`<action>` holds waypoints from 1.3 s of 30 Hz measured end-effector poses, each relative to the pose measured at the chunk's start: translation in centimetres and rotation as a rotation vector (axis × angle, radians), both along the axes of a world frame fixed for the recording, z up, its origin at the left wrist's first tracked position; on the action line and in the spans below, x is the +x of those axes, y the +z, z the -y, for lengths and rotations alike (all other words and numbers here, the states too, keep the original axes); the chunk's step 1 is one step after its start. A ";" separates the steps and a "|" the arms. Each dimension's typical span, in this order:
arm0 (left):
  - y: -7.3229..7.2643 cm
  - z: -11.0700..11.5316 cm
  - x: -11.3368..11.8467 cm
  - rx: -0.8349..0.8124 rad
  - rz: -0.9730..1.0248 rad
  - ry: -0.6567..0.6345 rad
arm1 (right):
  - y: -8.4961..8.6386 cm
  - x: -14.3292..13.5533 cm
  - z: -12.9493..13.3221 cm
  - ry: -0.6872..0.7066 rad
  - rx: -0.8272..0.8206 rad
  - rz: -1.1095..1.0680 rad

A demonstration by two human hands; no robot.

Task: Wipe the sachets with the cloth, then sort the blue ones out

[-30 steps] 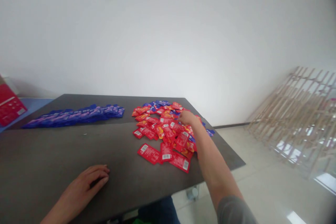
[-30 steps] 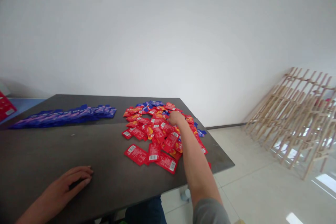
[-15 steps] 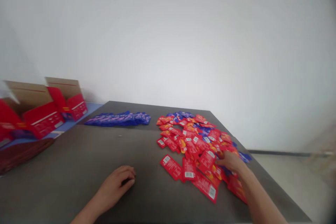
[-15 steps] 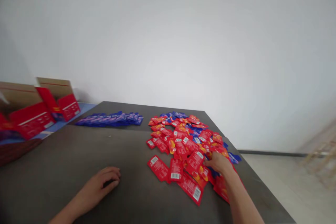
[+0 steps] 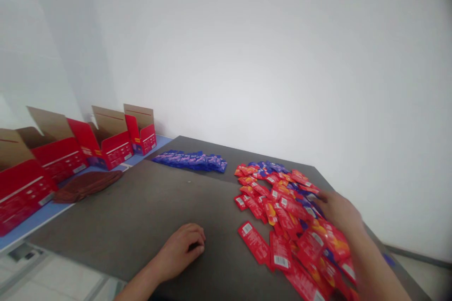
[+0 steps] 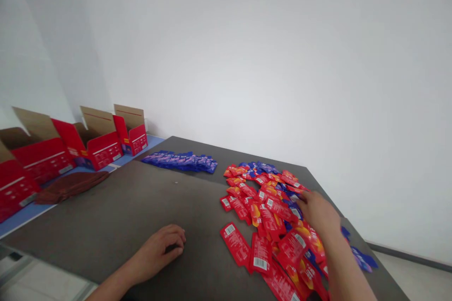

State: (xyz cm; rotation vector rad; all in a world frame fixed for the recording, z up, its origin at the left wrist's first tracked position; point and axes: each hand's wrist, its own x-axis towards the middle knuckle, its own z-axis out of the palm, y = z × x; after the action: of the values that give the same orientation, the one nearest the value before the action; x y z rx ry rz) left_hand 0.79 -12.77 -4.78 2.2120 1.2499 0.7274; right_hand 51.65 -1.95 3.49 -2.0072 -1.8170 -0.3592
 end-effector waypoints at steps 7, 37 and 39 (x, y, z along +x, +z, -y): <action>-0.2 0.0 0.0 0.010 0.005 0.007 | 1.0 -21.1 -3.8 0.531 0.037 -0.226; -0.3 -0.1 -0.2 -0.006 -0.003 -0.032 | -8.4 -35.9 -4.2 0.605 -0.322 -0.145; -0.5 -0.2 -0.3 -0.010 0.001 -0.043 | -7.6 -36.0 -4.1 0.388 -0.332 -0.170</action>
State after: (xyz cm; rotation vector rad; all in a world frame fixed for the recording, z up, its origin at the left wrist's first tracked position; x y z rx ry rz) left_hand 0.54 -12.57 -5.25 2.2233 1.1996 0.7038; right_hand 15.66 2.16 -4.08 -1.7533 -2.2023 0.2356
